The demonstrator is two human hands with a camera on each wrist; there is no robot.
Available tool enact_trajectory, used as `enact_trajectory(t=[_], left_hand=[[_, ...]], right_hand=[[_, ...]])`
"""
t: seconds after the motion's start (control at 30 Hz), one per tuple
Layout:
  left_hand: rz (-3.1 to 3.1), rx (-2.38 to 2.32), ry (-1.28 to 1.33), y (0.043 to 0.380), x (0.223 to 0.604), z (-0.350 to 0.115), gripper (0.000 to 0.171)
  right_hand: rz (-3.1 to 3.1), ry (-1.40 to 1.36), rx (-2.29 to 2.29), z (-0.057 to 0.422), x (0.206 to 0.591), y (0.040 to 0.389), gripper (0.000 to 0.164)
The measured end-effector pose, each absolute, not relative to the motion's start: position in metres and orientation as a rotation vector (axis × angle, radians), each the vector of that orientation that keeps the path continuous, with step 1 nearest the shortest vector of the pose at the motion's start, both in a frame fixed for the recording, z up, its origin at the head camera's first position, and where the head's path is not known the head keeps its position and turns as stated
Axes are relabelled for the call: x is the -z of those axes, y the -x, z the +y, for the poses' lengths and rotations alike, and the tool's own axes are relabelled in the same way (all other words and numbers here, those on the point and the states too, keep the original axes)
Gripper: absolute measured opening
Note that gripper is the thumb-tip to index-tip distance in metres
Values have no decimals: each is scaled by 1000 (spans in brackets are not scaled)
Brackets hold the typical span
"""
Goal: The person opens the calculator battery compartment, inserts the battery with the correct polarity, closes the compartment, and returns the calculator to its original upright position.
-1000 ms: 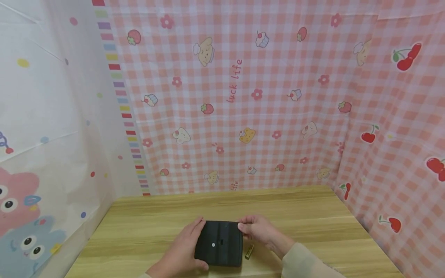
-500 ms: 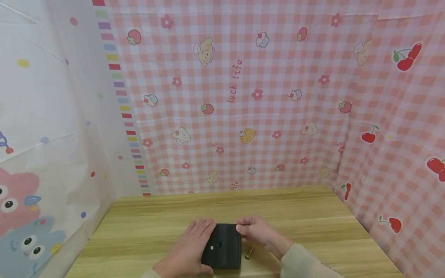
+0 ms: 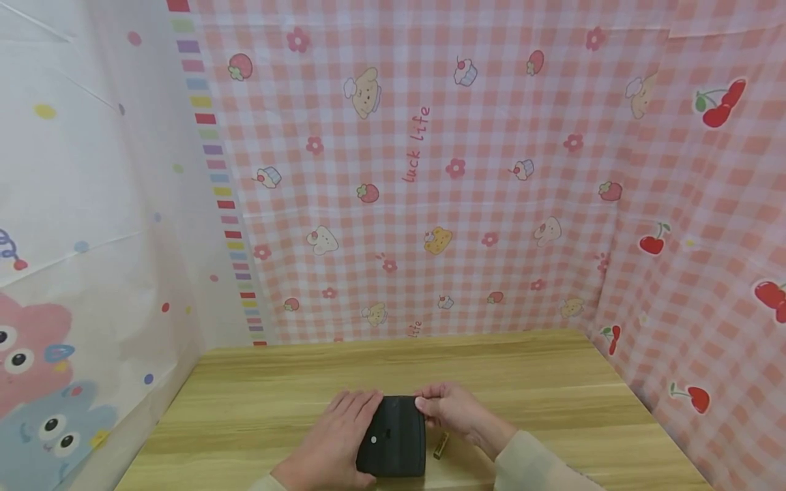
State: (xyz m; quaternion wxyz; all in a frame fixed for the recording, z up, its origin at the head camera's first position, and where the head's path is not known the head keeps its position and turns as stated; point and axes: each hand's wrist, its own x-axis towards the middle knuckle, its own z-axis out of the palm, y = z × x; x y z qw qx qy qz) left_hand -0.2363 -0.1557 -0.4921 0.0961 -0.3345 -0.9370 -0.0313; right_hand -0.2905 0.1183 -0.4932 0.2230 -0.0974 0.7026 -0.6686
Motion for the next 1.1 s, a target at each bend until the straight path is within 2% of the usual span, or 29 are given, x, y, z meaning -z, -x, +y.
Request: enact_trajectory(t=[0.4, 1.1], left_hand=[[-2751, 127, 976, 238, 495, -159, 124], [-2922, 360, 990, 257, 507, -154, 124]], right_hand=[[2102, 252, 1811, 110, 491, 286, 31], [2611, 496, 1359, 114, 498, 292, 25]])
